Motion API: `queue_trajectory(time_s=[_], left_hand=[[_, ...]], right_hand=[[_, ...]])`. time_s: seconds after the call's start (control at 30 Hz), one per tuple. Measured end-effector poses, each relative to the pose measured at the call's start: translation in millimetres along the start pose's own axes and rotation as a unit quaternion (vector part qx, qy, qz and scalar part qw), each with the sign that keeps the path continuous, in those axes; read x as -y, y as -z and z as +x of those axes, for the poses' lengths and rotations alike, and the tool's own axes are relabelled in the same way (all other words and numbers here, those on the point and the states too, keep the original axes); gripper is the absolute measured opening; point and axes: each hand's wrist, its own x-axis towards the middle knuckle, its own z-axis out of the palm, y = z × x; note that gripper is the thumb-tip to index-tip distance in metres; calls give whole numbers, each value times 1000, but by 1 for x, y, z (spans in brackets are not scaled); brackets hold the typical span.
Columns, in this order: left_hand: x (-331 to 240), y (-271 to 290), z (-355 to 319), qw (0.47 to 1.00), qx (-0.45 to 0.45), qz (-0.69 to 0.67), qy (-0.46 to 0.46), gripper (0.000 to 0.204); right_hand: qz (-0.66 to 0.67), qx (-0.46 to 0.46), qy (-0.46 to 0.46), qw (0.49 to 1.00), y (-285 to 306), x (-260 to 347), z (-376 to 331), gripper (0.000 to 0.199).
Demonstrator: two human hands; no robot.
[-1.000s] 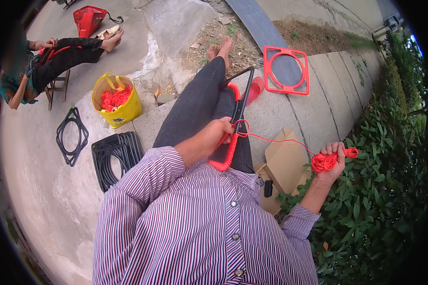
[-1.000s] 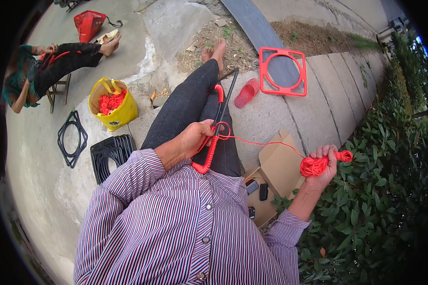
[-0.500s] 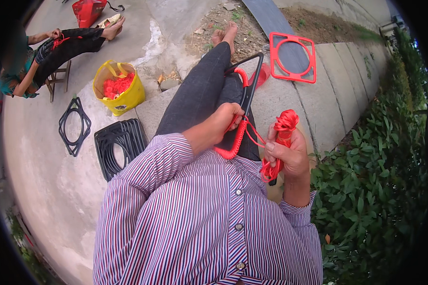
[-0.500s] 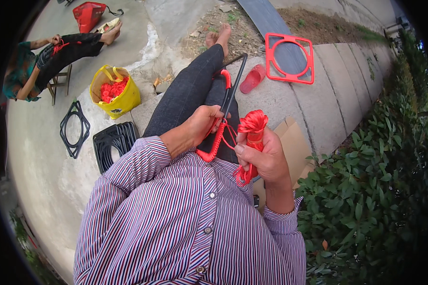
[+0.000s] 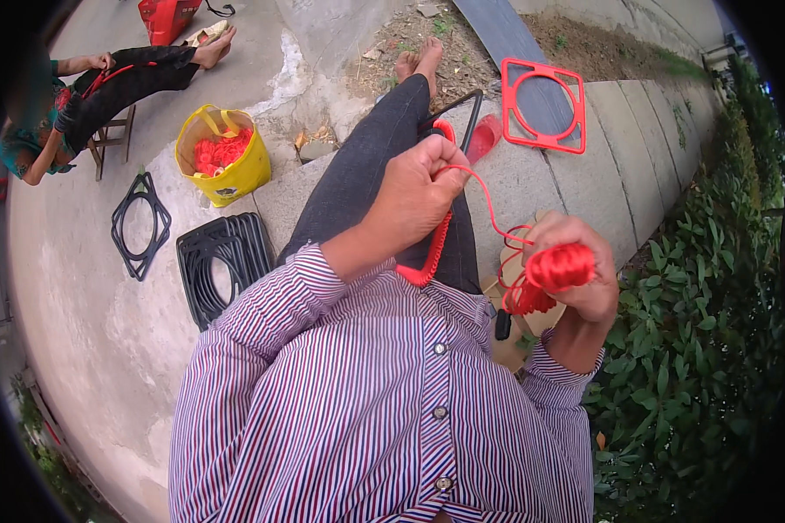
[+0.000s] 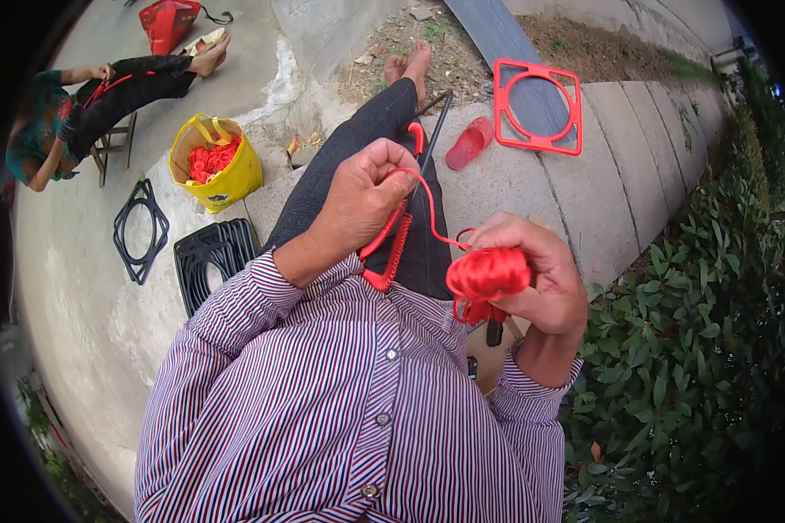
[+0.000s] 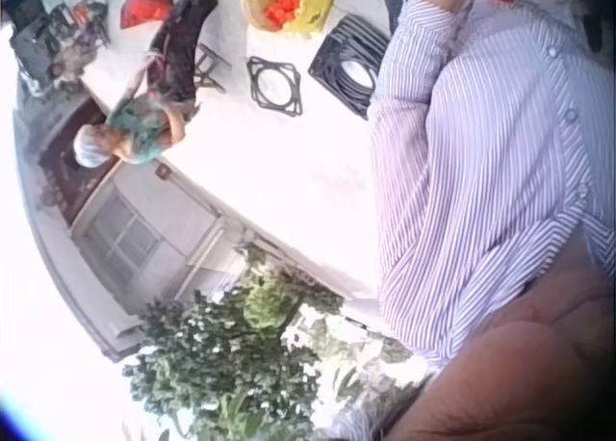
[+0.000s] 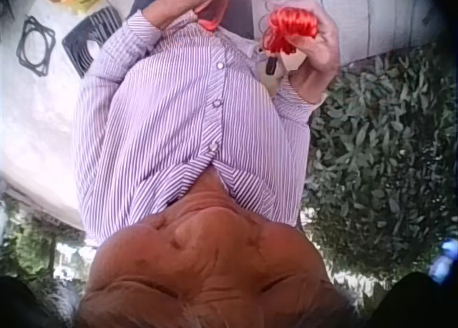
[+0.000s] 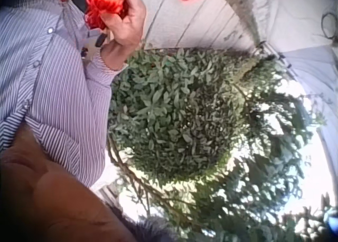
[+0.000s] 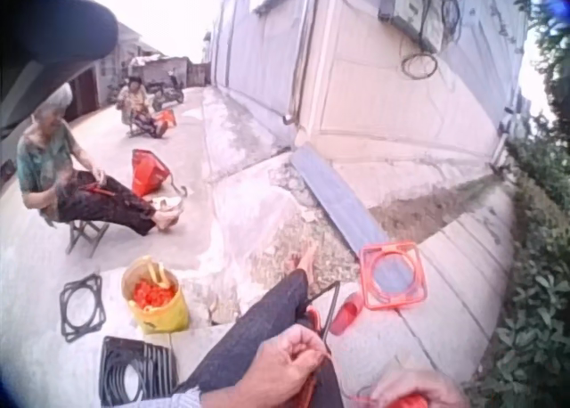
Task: Winding a red cord or rope onto a plastic frame while sitting outdoors.
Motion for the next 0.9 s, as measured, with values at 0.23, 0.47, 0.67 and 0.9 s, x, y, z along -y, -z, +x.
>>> queue_trajectory(time_s=[0.23, 0.47, 0.67, 0.9], left_hand=[[44, 44, -10, 936, 25, 263, 231, 35], [48, 44, -11, 961, -99, 259, 7, 6], [20, 42, -10, 950, -35, 296, 96, 29], [33, 39, -19, 951, -96, 293, 8, 25]], right_hand=[[-375, -6, -179, 910, -26, -114, 0, 32], [-109, -155, -255, 948, -34, -125, -6, 30], [33, -155, -269, 950, -37, -128, -2, 27], [-133, -149, -212, 957, -49, -135, 7, 27]])
